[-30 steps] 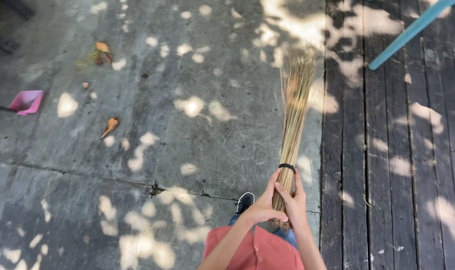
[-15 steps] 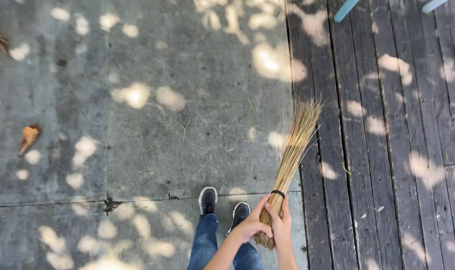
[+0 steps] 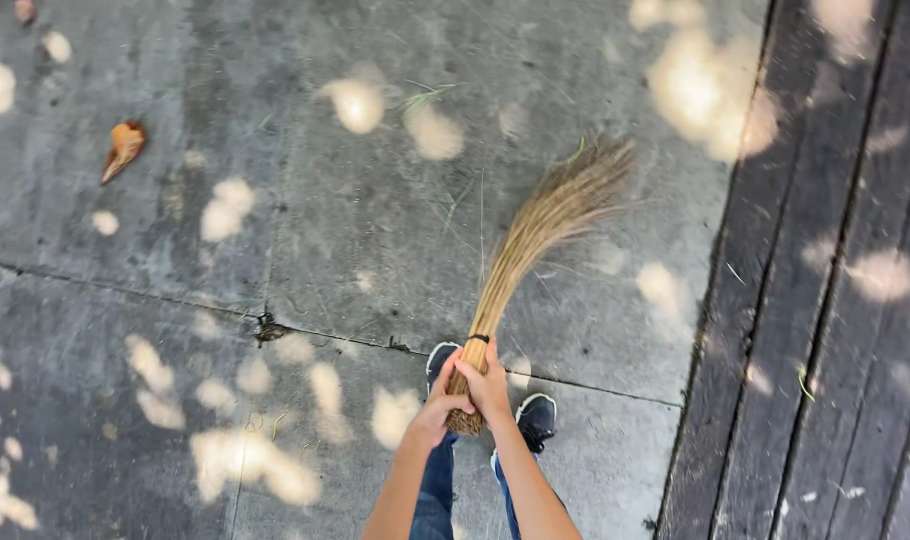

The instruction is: Sweeping dry leaves on an outdoor wooden deck using a handheld grass broom.

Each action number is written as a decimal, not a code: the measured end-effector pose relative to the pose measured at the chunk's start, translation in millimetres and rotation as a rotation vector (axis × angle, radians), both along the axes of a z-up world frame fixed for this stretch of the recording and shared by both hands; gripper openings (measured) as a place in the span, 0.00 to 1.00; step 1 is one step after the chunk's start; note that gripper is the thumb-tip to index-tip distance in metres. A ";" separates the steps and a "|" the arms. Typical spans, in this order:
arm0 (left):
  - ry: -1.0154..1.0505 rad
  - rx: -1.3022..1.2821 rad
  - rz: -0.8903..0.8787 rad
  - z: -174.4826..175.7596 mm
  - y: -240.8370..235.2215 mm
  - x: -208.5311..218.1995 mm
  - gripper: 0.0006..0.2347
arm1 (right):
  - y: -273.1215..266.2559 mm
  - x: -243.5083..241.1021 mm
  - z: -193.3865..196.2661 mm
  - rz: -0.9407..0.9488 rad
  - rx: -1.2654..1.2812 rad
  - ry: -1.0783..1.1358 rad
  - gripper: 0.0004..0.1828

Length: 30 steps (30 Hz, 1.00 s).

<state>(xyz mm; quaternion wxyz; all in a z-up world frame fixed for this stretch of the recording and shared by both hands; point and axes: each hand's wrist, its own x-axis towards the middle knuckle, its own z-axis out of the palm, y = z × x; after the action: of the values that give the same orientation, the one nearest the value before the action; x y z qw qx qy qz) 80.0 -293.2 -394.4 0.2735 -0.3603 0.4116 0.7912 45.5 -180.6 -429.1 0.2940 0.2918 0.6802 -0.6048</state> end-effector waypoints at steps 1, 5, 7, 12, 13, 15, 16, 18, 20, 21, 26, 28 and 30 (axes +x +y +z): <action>0.004 -0.006 0.020 2.0 -8.8 -6.6 0.46 | -12.1 -17.0 13.3 0.020 -0.006 0.004 0.50; 0.160 -0.103 0.086 43.0 -29.9 -40.8 0.57 | -42.3 -60.9 53.5 0.162 -0.025 0.110 0.52; 0.223 -0.151 0.059 79.4 -31.1 -58.4 0.59 | -43.0 -70.4 73.2 0.130 -0.080 0.205 0.51; 0.257 -0.088 -0.127 155.4 -26.9 -48.6 0.61 | -23.9 -41.7 153.7 0.163 -0.030 0.310 0.43; 0.257 -0.087 -0.115 155.2 -20.6 -41.5 0.61 | -18.8 -34.7 163.0 0.175 -0.030 0.310 0.43; 0.097 0.141 -0.031 152.5 -12.4 -28.2 0.59 | -13.2 -20.8 178.4 0.120 0.164 0.218 0.50; 0.099 0.138 -0.024 139.6 -8.9 -20.1 0.59 | -8.4 -14.9 178.2 0.126 0.160 0.220 0.50; 0.173 0.302 -0.145 111.8 -1.0 -2.5 0.52 | 2.2 -1.8 176.2 0.045 0.195 0.106 0.50; 0.068 0.242 -0.178 100.5 -4.1 -0.8 0.48 | -6.3 3.8 158.0 -0.008 0.147 0.050 0.48; -0.035 0.183 -0.219 95.3 -5.0 0.3 0.44 | -9.8 6.8 149.5 -0.069 0.098 -0.003 0.46; -0.368 0.071 0.087 43.9 -91.8 37.2 0.31 | -96.8 31.7 54.7 0.095 0.030 -0.151 0.46; -0.428 0.027 0.181 31.6 -142.1 43.5 0.35 | -150.2 26.4 39.7 0.241 0.046 -0.160 0.48; -0.300 -0.009 0.332 16.6 -192.0 35.6 0.34 | -208.9 1.5 45.3 0.234 -0.119 -0.179 0.36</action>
<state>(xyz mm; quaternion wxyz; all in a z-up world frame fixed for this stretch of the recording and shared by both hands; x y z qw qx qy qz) 115.7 -485.2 -377.8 0.1960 -0.5380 0.3046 0.7612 47.0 -389.5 -383.8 0.4385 0.2452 0.6437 -0.5772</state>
